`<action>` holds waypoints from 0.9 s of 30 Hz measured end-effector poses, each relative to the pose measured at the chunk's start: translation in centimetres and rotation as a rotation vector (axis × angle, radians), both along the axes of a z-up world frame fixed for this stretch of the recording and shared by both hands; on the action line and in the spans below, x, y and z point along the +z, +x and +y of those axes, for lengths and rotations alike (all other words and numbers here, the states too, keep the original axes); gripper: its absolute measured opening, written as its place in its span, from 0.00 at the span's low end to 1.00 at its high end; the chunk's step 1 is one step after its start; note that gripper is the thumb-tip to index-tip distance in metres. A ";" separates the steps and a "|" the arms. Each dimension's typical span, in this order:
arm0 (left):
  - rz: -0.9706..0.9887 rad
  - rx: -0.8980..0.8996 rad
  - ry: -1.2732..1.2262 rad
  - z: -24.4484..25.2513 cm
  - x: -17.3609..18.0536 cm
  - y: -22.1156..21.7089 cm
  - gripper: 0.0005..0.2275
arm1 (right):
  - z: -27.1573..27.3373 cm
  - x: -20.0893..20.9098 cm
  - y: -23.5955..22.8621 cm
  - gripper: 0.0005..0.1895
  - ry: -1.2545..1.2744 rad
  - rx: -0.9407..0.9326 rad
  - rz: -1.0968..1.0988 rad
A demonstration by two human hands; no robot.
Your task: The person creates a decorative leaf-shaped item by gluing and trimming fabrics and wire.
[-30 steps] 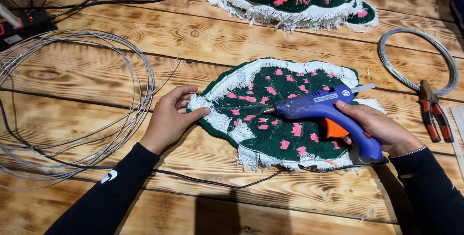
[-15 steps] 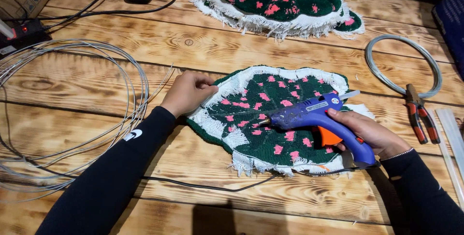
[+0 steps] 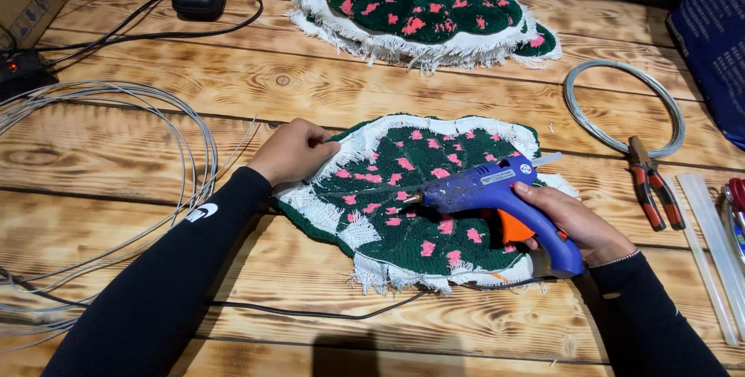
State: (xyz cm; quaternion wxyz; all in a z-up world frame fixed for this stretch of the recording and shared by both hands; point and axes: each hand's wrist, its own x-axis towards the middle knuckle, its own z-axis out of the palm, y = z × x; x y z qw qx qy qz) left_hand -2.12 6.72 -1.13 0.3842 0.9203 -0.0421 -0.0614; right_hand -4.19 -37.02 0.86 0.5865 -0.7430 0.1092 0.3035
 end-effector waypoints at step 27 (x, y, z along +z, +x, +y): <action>-0.139 -0.002 0.069 -3.6 -0.3 4.0 0.15 | -0.7 -1.0 0.4 0.25 0.088 0.008 0.020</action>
